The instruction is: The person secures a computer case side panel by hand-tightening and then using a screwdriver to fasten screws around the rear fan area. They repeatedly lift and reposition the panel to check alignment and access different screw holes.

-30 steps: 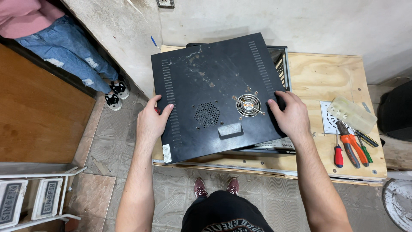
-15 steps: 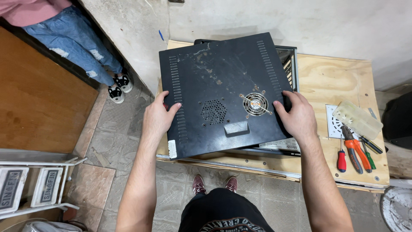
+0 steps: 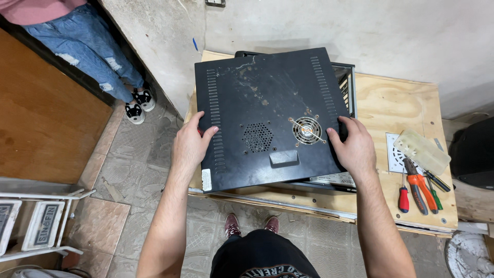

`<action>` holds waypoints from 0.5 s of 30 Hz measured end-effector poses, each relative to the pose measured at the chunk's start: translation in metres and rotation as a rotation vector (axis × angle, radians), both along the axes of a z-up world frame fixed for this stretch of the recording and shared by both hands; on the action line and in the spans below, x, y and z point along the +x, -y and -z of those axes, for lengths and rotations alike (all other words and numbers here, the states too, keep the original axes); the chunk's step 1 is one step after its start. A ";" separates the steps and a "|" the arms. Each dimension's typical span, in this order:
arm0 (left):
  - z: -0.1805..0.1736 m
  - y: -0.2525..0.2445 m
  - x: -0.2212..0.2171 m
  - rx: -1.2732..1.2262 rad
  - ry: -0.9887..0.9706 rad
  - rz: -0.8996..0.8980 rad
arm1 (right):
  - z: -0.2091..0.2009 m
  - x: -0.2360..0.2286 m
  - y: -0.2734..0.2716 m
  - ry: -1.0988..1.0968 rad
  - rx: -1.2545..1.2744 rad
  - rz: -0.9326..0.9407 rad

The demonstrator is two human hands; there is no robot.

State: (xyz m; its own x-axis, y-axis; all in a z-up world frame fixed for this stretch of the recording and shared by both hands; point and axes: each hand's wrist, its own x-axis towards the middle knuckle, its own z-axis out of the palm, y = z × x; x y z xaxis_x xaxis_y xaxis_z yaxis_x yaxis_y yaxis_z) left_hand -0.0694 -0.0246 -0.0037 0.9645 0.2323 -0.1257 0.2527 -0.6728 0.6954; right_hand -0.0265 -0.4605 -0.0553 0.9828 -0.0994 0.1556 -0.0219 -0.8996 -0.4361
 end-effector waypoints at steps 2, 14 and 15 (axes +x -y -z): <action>0.007 -0.001 -0.002 0.026 0.006 0.002 | 0.005 0.002 0.002 0.002 -0.003 0.003; 0.023 0.000 -0.005 0.120 0.102 -0.017 | 0.014 0.004 0.006 0.051 0.051 0.023; 0.028 -0.002 -0.004 0.130 0.110 -0.014 | 0.017 0.003 0.007 0.044 0.041 0.032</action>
